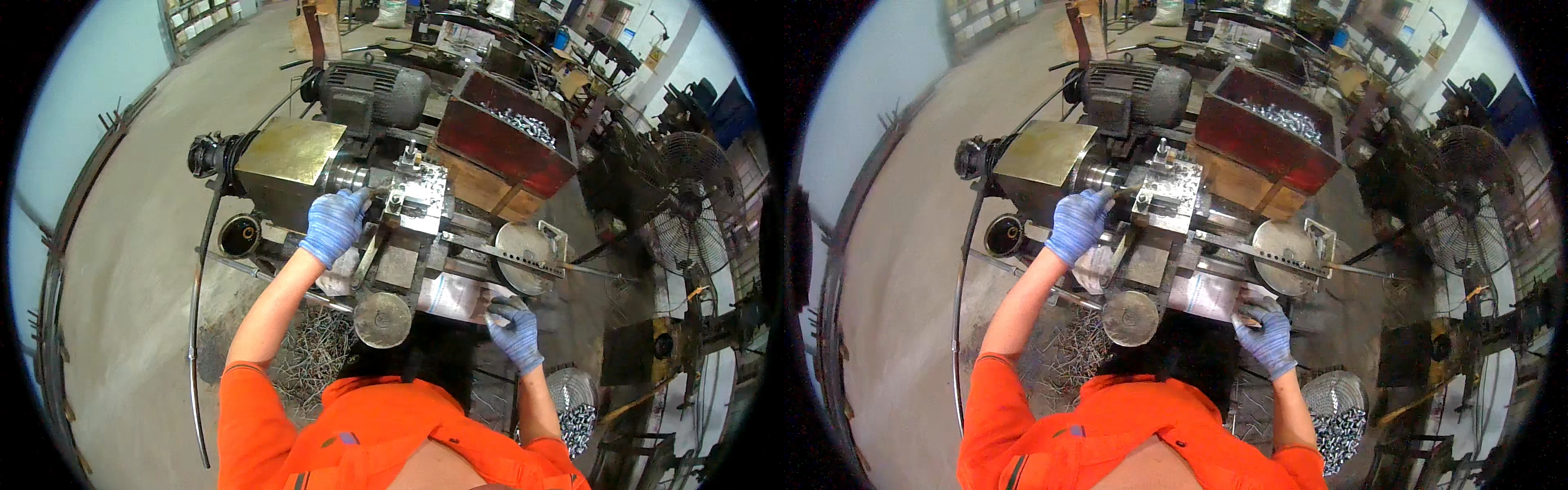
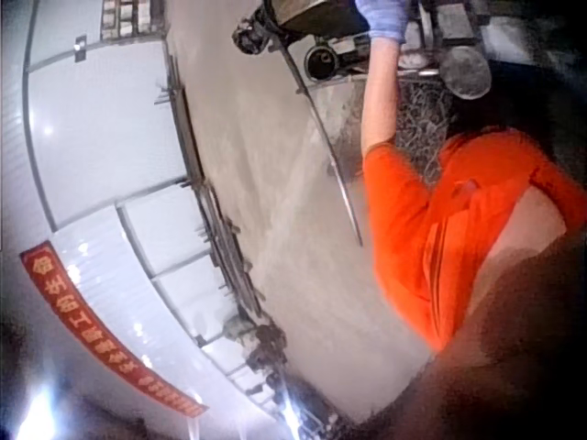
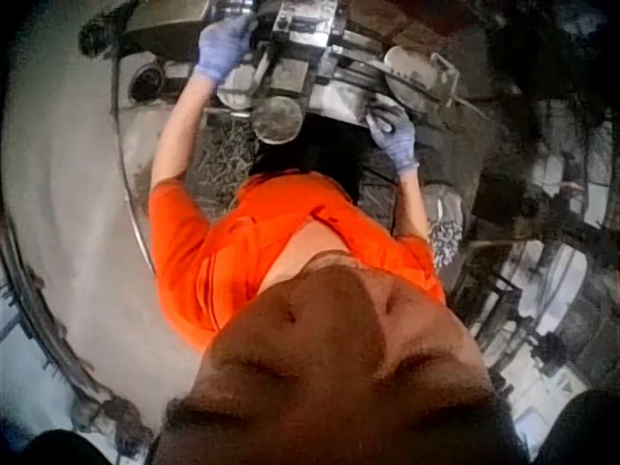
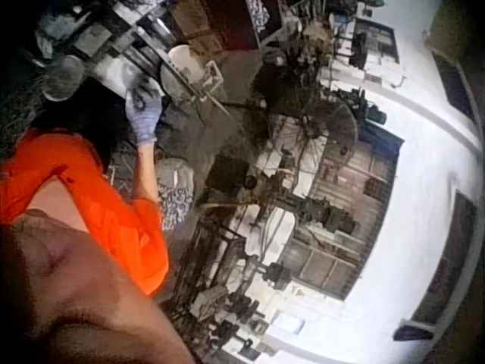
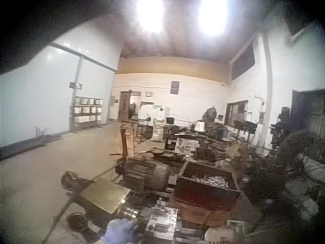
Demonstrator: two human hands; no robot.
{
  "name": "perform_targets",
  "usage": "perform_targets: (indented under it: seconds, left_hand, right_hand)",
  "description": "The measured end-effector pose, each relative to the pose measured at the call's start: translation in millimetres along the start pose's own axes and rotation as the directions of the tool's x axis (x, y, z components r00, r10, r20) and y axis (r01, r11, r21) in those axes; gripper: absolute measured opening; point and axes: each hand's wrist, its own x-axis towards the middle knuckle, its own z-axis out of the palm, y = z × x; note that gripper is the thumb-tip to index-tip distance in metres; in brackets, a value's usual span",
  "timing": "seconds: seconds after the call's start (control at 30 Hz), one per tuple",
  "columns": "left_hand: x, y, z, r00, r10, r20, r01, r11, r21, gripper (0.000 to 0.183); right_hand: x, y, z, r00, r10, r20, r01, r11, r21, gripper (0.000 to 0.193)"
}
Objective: The person operates a lathe to process small metal parts, using a lever to advance the work, placing finished parts into a circular tray, and clearing metal shavings from the machine bed by hand.
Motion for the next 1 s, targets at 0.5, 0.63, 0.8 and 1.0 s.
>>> perform_targets:
  seconds: [0.5,0.63,0.8,1.0]
  left_hand:
    - [-17.2,-42.0,-66.1,0.912,0.023,-0.41,0.015,0.996,0.089,0.019]
    - [-11.9,-75.7,-48.0,0.977,-0.094,-0.193,0.121,0.983,0.135,0.028]
    - [-10.6,-52.3,-69.2,0.911,-0.404,0.08,0.412,0.893,-0.183,0.046]
    - [-102.7,-53.3,-37.0,0.854,-0.52,-0.001,0.484,0.796,-0.363,0.048]
  right_hand:
    - [-28.4,13.9,-21.4,0.982,0.177,-0.073,-0.179,0.983,-0.033,0.014]
    - [-41.6,19.0,-31.3,0.971,0.21,-0.118,-0.223,0.968,-0.113,0.016]
    - [-70.0,25.3,-57.8,0.925,0.334,-0.18,-0.361,0.922,-0.144,0.023]
    - [-170.3,83.2,-124.8,0.504,0.809,-0.303,-0.837,0.544,0.06,0.036]
